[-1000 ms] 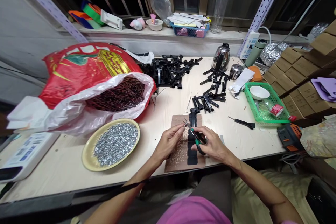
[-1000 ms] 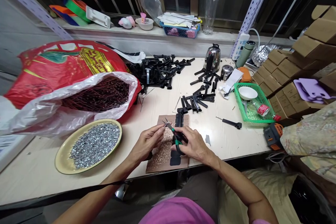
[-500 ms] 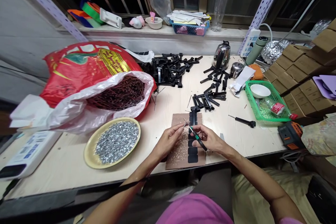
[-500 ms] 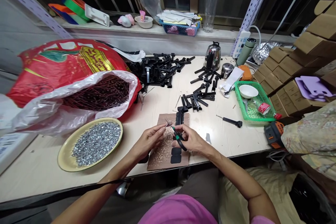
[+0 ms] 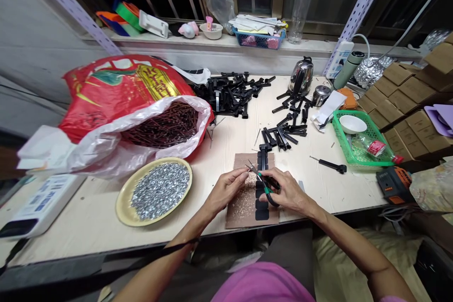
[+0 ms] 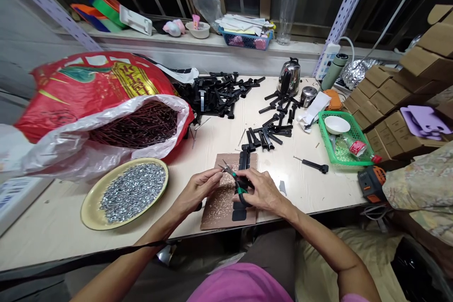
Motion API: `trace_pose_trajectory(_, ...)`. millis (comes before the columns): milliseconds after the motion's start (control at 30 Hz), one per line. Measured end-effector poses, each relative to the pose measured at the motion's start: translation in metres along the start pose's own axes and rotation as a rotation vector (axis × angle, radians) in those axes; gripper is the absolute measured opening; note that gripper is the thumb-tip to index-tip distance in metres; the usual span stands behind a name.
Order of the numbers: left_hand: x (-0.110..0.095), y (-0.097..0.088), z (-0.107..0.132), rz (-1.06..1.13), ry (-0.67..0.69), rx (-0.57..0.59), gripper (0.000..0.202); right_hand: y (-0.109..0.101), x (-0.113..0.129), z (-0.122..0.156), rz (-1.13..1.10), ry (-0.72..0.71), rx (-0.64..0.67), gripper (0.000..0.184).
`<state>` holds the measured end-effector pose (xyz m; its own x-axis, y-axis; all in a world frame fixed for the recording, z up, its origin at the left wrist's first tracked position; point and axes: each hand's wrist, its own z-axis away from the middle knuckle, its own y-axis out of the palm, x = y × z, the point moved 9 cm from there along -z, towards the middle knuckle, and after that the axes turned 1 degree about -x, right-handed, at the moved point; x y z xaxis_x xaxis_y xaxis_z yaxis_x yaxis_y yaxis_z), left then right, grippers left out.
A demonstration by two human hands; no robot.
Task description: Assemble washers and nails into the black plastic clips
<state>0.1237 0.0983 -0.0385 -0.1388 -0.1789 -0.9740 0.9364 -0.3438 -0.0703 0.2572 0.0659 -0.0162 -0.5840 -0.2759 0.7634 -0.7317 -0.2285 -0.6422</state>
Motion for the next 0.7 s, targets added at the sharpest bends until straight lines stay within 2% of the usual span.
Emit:
trace_pose_trajectory(167, 0.003, -0.004, 0.000, 0.018, -0.016, -0.028, 0.048, 0.002, -0.003, 0.001, -0.116, 0.025, -0.006, 0.046)
trace_pose_trajectory(300, 0.005, -0.004, -0.001, 0.028, -0.020, -0.029, 0.047, 0.006, -0.008, 0.003, -0.333, 0.106, 0.018, 0.048)
trace_pose_trajectory(400, 0.005, -0.006, -0.002, -0.004, 0.004, -0.035, 0.049, 0.015, -0.010, 0.006, -0.525, 0.179, 0.085, 0.051)
trace_pose_trajectory(500, 0.005, -0.008, -0.004, -0.046, 0.032, -0.046, 0.050, 0.022, -0.011, 0.008, -0.675, 0.198, 0.117, 0.054)
trace_pose_trajectory(567, 0.004, -0.009, -0.006, -0.072, 0.059, -0.064, 0.050, 0.018, -0.014, 0.006, -0.579, 0.174, 0.056, 0.052)
trace_pose_trajectory(633, 0.004, -0.010, -0.007, -0.087, 0.079, -0.083, 0.051, 0.008, -0.015, 0.004, -0.339, 0.128, -0.030, 0.048)
trace_pose_trajectory(700, 0.005, -0.009, -0.006, -0.077, 0.072, -0.088, 0.052, 0.003, -0.012, 0.002, -0.134, 0.084, -0.054, 0.047)
